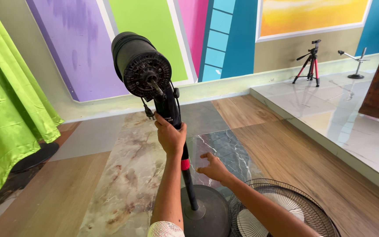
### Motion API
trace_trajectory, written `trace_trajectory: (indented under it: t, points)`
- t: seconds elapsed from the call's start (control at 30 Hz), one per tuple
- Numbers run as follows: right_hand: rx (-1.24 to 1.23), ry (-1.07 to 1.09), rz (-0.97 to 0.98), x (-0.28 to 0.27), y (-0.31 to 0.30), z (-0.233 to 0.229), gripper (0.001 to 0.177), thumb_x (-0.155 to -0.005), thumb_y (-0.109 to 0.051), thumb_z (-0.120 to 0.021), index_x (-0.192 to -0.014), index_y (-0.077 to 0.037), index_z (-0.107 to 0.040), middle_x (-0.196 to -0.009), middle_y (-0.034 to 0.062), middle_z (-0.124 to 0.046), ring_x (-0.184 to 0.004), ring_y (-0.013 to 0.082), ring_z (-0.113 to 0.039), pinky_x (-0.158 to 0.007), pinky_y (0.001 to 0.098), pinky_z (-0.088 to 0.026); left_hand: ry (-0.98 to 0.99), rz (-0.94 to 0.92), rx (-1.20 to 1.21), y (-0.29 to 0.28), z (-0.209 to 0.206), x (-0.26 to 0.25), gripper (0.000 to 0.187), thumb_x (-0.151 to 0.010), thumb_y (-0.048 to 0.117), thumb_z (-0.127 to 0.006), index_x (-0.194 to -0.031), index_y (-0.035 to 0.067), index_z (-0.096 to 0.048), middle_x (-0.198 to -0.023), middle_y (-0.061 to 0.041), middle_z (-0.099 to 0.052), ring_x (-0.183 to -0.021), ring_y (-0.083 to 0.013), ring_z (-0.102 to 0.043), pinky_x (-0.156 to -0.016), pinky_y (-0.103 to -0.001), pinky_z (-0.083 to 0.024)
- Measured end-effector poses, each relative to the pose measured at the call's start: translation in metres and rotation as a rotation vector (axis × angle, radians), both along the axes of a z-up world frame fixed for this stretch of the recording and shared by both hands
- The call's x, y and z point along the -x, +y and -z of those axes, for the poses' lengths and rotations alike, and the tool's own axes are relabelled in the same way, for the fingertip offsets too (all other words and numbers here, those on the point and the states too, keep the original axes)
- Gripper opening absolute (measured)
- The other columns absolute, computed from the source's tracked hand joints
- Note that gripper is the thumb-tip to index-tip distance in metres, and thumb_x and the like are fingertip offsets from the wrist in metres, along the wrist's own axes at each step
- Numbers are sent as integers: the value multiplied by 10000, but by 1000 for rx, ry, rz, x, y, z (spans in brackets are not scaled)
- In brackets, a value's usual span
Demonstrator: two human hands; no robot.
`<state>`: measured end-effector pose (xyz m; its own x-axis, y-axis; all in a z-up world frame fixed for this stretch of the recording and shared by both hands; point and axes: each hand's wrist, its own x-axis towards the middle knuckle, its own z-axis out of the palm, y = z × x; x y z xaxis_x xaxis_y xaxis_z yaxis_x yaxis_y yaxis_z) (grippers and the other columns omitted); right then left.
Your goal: The person removes the fan blade from a standing fan by unscrewing the central nut. Then they detach the front wire cage and finally separate the motor head from the stand.
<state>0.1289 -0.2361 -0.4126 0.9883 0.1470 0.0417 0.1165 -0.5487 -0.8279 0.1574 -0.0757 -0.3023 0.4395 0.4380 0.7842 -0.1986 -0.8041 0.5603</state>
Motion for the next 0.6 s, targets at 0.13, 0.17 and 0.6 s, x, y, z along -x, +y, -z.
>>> trace_trajectory:
  t: [0.13, 0.17, 0.6]
  points:
    - [-57, 13, 0, -21, -4, 29, 760, -771, -293, -848, -1433, -152, -501, -1479, 196, -485, -1354, 332, -528, -1046, 438, -522, 20, 40, -3, 3, 0, 0, 1007, -755, 320, -770, -1505, -89, -237, -1175, -284, -568, -839, -409, -707, -668, -466, -616]
    - [-72, 37, 13, -26, -5, 36, 767, -767, -290, -847, -1435, -146, -498, -1487, 197, -494, -1353, 332, -543, -1038, 436, -533, 30, 45, -8, 3, 0, 1, 1006, -756, 322, -770, -1502, -92, -237, -1184, -287, -567, -836, -410, -709, -667, -465, -617]
    - [-80, -120, 74, -111, 78, 141, 941, -687, -403, -907, -1444, -87, -447, -1246, 221, -677, -1130, 359, -678, -925, 453, -548, 41, 126, -31, 1, 5, 13, 1040, -753, 378, -788, -1513, -64, -232, -1232, -286, -588, -856, -412, -722, -691, -466, -624]
